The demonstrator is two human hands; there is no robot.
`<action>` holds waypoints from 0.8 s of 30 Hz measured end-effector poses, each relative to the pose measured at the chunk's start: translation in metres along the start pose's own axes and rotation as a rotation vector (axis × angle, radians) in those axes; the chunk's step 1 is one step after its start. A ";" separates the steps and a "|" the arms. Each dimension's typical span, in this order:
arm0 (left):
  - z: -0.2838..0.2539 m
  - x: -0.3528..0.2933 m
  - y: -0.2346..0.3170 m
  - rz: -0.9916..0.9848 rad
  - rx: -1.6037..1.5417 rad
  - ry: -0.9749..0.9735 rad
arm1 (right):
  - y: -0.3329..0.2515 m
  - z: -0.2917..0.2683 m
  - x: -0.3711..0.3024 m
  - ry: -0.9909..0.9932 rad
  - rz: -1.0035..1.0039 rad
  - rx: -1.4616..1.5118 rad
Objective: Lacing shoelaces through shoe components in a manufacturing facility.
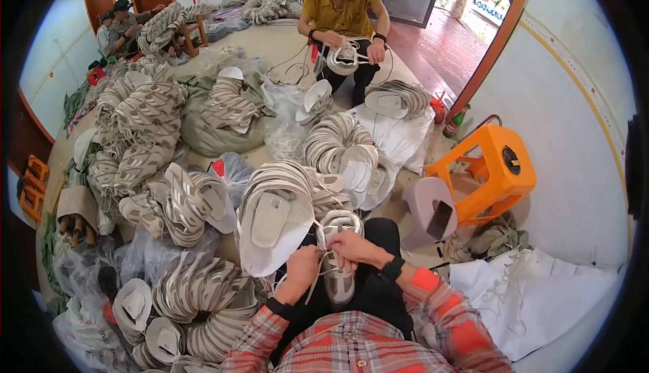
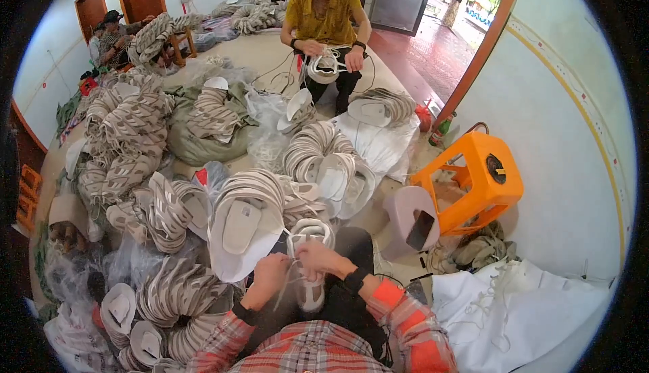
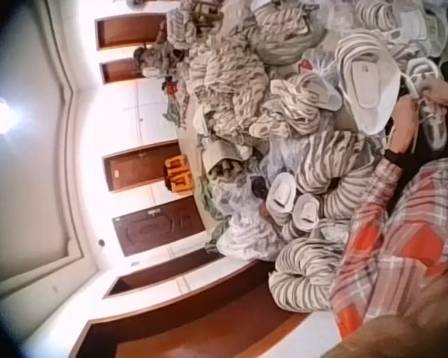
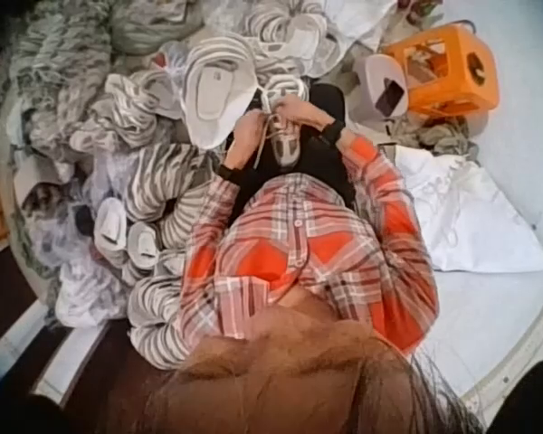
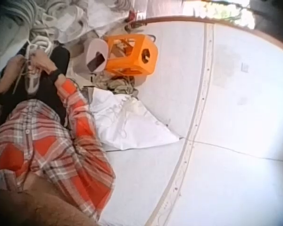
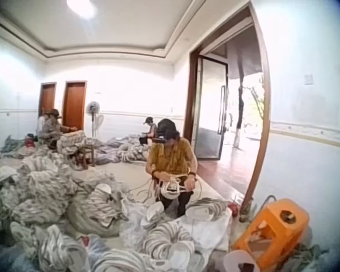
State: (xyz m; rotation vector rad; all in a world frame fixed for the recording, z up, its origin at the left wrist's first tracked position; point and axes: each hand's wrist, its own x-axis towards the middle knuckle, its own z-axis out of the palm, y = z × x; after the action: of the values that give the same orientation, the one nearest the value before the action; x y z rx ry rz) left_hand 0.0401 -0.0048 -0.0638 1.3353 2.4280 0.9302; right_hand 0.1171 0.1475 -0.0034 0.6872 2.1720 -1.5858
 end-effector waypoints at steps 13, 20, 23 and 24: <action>0.013 -0.003 0.012 -0.225 -0.045 0.084 | 0.020 0.026 0.013 0.198 -0.169 -0.268; -0.050 -0.024 0.001 -0.220 -0.103 -0.193 | -0.004 -0.001 -0.020 0.554 -0.352 -0.983; -0.098 -0.033 0.010 -0.183 -0.559 -0.401 | 0.025 -0.046 -0.025 0.673 -0.299 -0.530; -0.106 -0.039 0.015 -0.080 -0.996 -0.242 | 0.039 -0.047 -0.018 0.603 -0.299 -0.226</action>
State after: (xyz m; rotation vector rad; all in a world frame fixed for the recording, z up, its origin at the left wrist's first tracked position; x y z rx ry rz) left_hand 0.0224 -0.0759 0.0236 0.8738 1.4367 1.5353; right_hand 0.1544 0.1989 -0.0097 0.8852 2.9561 -1.3425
